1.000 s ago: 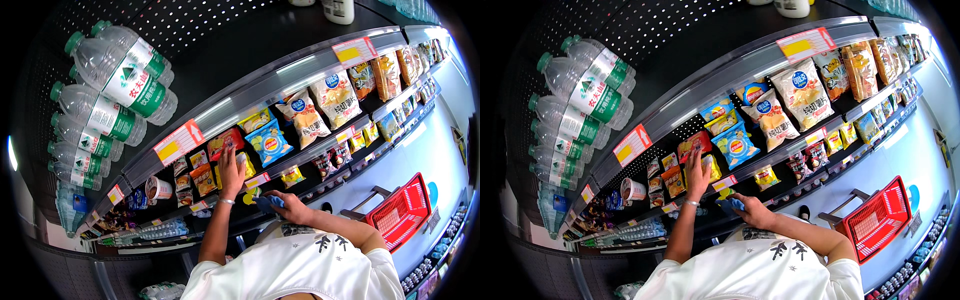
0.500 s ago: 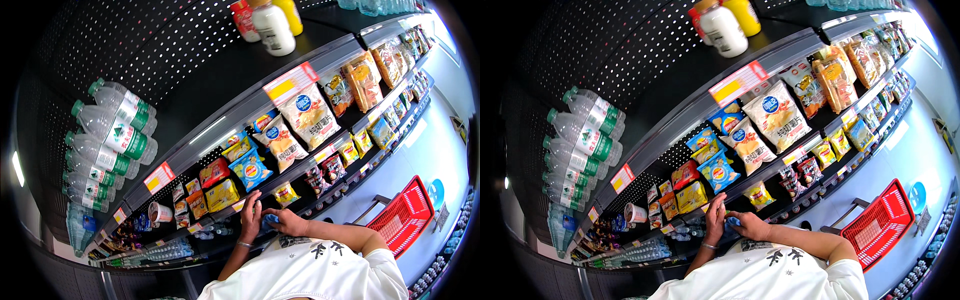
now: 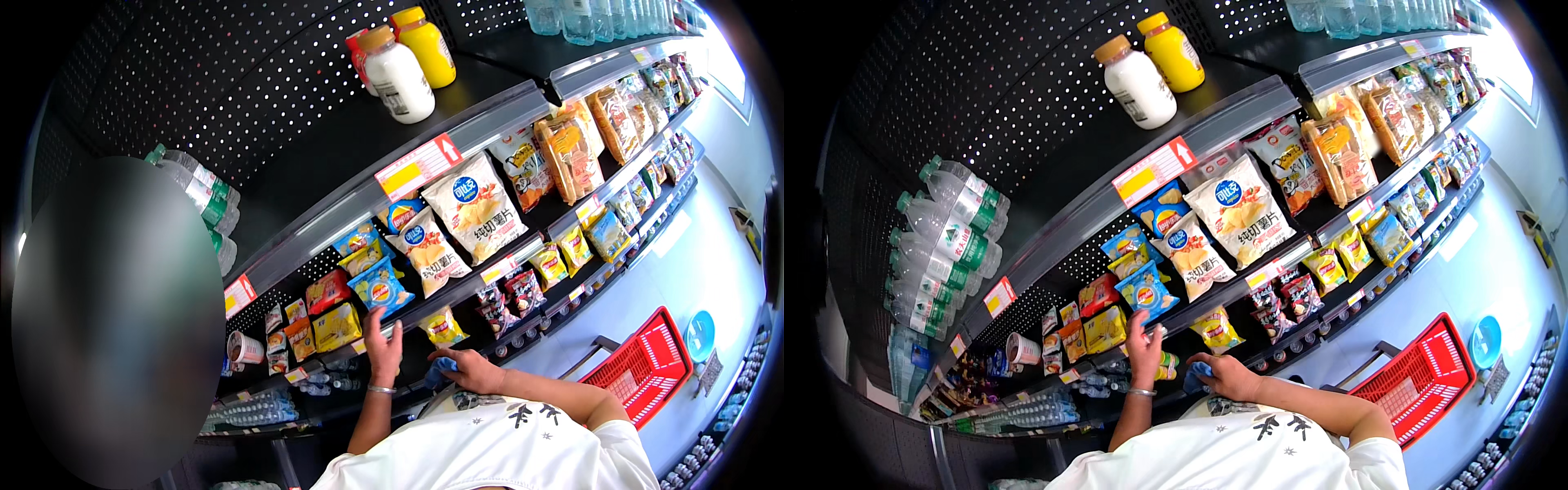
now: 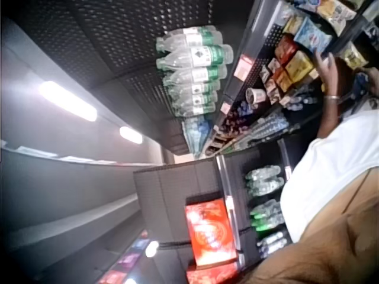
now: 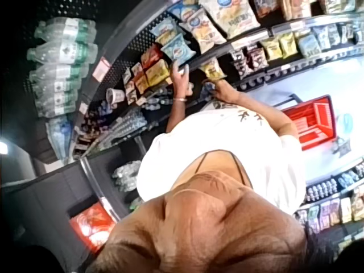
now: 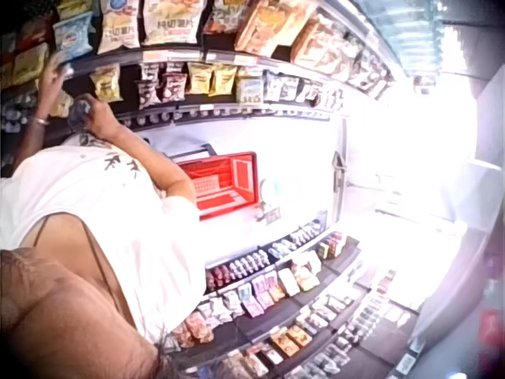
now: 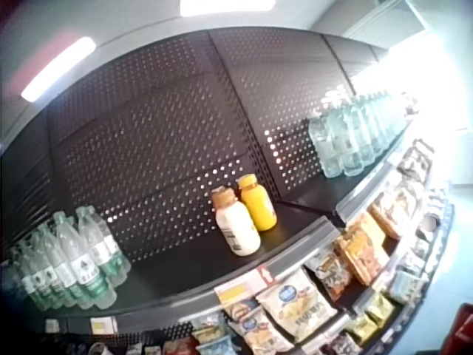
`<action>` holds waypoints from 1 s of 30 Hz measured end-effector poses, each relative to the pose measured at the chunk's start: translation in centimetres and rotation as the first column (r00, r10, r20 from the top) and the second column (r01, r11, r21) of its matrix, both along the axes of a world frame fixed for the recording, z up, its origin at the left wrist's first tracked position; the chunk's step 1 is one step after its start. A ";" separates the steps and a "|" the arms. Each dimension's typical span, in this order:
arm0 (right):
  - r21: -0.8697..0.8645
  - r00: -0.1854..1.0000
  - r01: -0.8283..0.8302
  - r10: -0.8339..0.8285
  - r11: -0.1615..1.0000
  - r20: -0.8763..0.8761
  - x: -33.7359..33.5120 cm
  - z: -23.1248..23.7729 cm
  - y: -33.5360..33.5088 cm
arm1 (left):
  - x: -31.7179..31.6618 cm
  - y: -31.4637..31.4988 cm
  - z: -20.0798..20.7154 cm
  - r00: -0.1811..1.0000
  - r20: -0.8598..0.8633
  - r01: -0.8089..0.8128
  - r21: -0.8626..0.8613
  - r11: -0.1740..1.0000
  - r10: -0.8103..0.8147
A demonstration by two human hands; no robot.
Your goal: The person wipes the front edges of a store shelf with a blue cloth, moving from left to right. They pick up and wipe individual snack packages before placing them back on the shelf. The person also wipes the shelf surface between items.
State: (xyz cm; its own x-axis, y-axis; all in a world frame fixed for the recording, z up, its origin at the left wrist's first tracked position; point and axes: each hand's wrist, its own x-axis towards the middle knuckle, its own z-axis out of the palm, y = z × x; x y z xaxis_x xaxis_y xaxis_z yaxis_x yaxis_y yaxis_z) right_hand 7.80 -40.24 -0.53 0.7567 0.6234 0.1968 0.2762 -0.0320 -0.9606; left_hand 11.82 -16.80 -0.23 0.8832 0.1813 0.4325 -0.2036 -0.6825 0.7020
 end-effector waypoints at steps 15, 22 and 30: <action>-0.128 0.992 0.122 -0.121 0.984 0.020 0.6 1.6 3.4 | 7.1 8.1 -3.4 0.971 -0.184 -0.168 -0.060 0.984 0.155; -0.137 0.977 0.209 -0.201 0.968 0.068 0.1 1.3 5.0 | 8.8 7.8 -3.1 0.967 -0.206 -0.150 0.008 0.989 0.148; -0.214 0.982 0.184 -0.188 0.959 0.003 -1.4 1.1 6.5 | 10.2 8.4 -4.3 0.983 -0.179 -0.086 -0.218 0.972 0.047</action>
State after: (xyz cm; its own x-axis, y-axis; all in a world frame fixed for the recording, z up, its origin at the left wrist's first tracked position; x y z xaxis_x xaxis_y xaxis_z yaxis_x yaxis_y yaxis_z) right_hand 6.43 -33.77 0.59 0.8653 0.4975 0.0613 0.2299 -0.2852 -0.9305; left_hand 22.00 -8.43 -4.53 0.9232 0.3172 0.2170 -0.0260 -0.5119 0.8586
